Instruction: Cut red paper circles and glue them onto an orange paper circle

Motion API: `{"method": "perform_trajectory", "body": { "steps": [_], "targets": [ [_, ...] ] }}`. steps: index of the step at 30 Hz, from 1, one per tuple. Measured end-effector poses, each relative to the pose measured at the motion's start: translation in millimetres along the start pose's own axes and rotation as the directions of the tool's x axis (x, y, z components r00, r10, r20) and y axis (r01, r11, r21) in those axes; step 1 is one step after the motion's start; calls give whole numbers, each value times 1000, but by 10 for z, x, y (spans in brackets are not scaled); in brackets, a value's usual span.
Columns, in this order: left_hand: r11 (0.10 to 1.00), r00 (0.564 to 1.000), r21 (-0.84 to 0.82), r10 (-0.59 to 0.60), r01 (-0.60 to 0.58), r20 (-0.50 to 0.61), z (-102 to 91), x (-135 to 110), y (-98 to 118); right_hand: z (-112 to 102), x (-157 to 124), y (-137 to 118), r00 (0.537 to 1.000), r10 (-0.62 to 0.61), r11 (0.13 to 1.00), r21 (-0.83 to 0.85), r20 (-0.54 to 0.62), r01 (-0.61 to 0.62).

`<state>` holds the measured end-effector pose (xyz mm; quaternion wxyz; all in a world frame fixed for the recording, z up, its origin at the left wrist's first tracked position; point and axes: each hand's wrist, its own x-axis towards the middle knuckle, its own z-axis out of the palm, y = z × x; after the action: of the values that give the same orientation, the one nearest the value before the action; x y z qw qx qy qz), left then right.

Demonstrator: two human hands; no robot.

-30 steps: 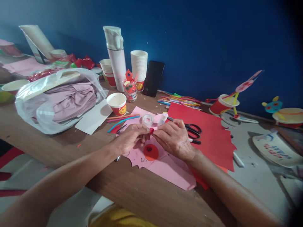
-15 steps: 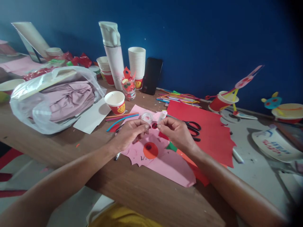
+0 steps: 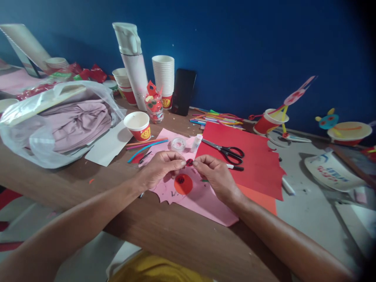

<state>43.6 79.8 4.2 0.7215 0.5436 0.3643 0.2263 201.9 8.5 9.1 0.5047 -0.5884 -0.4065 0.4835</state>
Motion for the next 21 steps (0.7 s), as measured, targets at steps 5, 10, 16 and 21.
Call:
{"method": "perform_trajectory", "body": {
  "steps": [5,10,16,21],
  "targets": [
    [999,1000,45,21,-22,11,-3,5,-17,28,-28,3,1000,20,1000,9,-14,-20],
    [992,1000,126,26,-27,11,-36,1,-8,-52,-11,-1,998,-3,999,-47,55,5],
    [976,999,217,22,-27,28,-47,-17,28,-114,9,-50,994,13,990,-139,109,2],
    [970,999,242,10,-22,52,-31,-23,43,-93,12,-51,991,-1,990,-141,134,20]
  ]
}}
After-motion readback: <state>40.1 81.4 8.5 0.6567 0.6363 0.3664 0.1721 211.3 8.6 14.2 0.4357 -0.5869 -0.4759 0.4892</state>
